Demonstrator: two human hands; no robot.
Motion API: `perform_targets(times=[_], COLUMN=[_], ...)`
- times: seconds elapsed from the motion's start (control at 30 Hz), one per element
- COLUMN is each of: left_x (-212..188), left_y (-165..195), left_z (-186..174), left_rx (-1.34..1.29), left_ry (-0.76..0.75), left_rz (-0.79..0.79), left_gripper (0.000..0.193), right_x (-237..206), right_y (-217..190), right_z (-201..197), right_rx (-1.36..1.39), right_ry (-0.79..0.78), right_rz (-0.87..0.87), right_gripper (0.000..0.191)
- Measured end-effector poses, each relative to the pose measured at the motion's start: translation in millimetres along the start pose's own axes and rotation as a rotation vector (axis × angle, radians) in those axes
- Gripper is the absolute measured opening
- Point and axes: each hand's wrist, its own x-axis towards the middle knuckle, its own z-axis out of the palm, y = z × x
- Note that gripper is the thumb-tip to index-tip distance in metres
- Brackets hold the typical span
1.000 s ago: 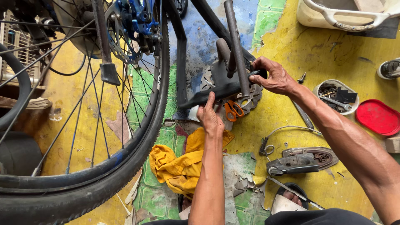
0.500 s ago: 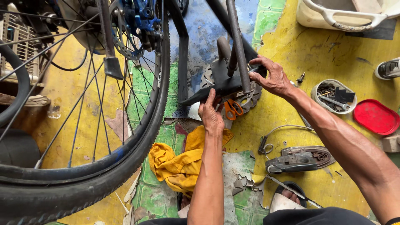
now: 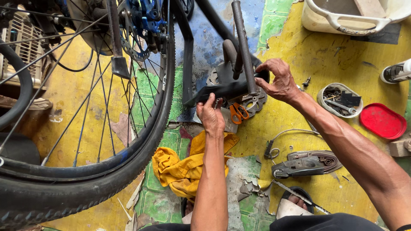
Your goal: The person removes a bicycle tire from the wheel, cuts a patch with scissors, and applies it to the inner tube. They then use a hand iron to heat and seal the patch onto the tube.
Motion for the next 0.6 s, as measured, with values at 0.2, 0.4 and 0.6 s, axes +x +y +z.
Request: perform_targets(times=[0.2,0.4,0.6], left_x=[-8,-7,-4], left_y=[8,8,3], left_z=[-1,0,3], left_rx=[-0.116,-0.218,-0.121], left_ry=[-0.001,-0.053,0.023], left_rz=[-0.189,-0.236,-0.146], left_gripper=[0.014,0.015,0.026], right_x=[-5,-31,-28], right_y=[-1,7,7], right_z=[-9,-8,-3], right_rx=[-0.379,-0.489,0.0], right_ry=[0.075,-0.003,0.089], right_rz=[-0.372,-0.333,-0.003], right_gripper=[0.037,0.024,0.042])
